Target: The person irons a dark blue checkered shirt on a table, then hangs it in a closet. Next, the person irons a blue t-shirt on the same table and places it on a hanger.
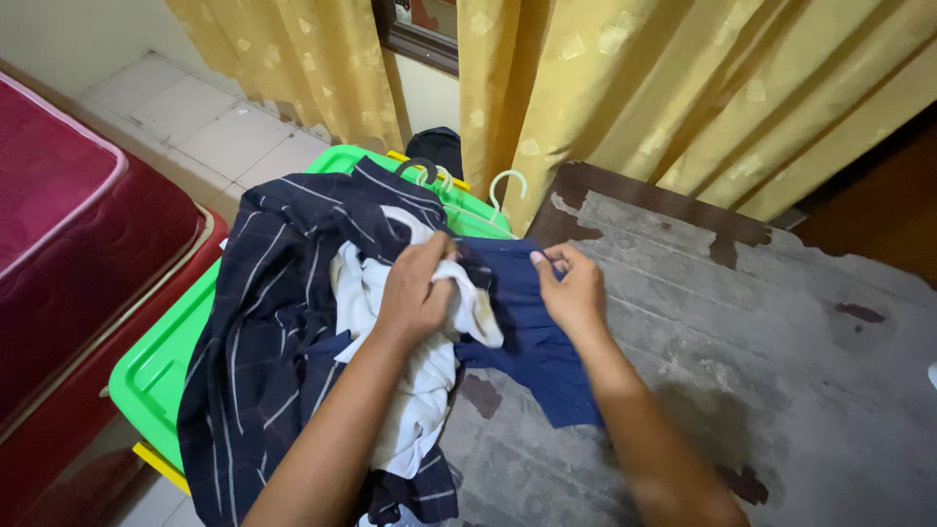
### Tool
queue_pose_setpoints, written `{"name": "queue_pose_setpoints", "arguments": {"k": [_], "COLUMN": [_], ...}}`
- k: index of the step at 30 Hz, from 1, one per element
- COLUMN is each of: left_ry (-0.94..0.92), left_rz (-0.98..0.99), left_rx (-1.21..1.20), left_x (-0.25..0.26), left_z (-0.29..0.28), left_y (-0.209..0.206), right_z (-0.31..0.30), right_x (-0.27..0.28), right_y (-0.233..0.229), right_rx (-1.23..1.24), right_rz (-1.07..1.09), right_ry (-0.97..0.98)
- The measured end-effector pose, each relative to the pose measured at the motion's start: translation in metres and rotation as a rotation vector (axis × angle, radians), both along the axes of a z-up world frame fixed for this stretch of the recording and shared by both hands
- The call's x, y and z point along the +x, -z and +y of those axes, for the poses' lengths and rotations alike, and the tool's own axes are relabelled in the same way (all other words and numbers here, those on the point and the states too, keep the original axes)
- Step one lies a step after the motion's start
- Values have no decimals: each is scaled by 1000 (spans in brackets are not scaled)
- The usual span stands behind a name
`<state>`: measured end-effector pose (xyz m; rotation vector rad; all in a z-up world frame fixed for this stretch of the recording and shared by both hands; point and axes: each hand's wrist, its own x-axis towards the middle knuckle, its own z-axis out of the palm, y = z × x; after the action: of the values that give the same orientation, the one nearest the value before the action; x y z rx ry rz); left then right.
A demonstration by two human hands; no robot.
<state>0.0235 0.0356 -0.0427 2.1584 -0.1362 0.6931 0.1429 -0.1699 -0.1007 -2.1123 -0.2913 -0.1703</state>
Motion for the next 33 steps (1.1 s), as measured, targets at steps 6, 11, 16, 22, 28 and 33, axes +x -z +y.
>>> {"name": "queue_pose_setpoints", "arguments": {"k": [6,11,16,22,28,33], "left_ry": [-221,-349,-319,-404,-426,-361], "left_rz": [305,229,91,142,-50,-134], "left_rx": [409,570,743,683,665,651], "left_x": [0,11,41,41,26,11], "left_z": [-8,-11,-3,7,12,15], "left_y": [-2,6,6,-2,-9,-21], "right_z": [-15,-20,-18,-21,-25,-39], "right_x": [13,-12,-36,-26,-2,-1], "right_y": [-3,-36,-64,-53,-24,-31], "right_rx": [5,-35,-65,62,154,177], "right_rz": [-98,-187,-357,-267,-143,-147], "right_ry": [-30,-96,-150,-81,-69,-34]}}
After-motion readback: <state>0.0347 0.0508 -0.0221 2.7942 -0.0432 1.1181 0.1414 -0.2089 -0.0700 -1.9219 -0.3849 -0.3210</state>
